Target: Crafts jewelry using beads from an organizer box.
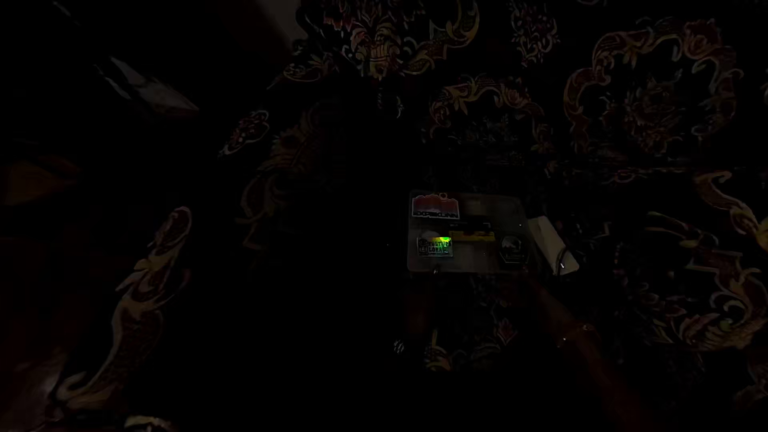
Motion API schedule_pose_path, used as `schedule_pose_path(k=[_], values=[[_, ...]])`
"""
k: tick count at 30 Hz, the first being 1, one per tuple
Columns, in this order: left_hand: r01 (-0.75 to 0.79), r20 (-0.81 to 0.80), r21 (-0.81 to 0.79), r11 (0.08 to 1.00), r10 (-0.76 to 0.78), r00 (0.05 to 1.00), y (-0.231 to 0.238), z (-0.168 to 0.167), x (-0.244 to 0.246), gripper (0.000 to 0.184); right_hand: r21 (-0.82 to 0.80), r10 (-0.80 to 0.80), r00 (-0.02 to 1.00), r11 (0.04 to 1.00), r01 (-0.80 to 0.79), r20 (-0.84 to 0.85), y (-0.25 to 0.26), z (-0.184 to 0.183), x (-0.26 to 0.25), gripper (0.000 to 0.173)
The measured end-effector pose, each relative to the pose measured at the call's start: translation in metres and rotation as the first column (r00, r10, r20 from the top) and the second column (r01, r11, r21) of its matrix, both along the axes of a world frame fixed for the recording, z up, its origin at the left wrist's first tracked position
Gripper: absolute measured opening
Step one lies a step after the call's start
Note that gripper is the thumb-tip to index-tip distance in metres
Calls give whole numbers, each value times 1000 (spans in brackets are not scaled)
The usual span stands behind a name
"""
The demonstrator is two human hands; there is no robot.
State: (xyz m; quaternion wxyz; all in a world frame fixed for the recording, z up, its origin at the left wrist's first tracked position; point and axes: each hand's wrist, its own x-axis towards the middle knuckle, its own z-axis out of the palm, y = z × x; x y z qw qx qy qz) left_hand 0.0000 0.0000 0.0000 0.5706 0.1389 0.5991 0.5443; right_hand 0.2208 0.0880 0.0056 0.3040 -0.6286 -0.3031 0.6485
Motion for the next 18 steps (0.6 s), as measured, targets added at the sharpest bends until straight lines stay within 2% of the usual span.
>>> schedule_pose_path(k=[4, 7, 11, 15, 18], values=[[12, -90, -47, 999, -16, 996, 4, 1, -2, 38, 78, 44, 999, 996, -44, 11, -7, 5, -3, 36], [10, -136, -5, 1000, -10, 991, 3, -5, 2, 36, 86, 81, 996, 993, -84, 46, -8, 3, -7, 35], [-46, -174, 26, 999, 50, 983, 4, -11, 8, 33, 68, 22, 999, 997, -24, 25, -8, -1, -11, 35], [-30, -381, 79, 996, 58, 923, 1, -22, 14, 37, 101, -33, 996, 995, 25, 77, -19, -1, -20, 38], [-41, -387, 82, 996, 70, 919, 3, -23, 16, 40, 94, -14, 996, 996, 6, 86, -17, 0, -15, 36]])
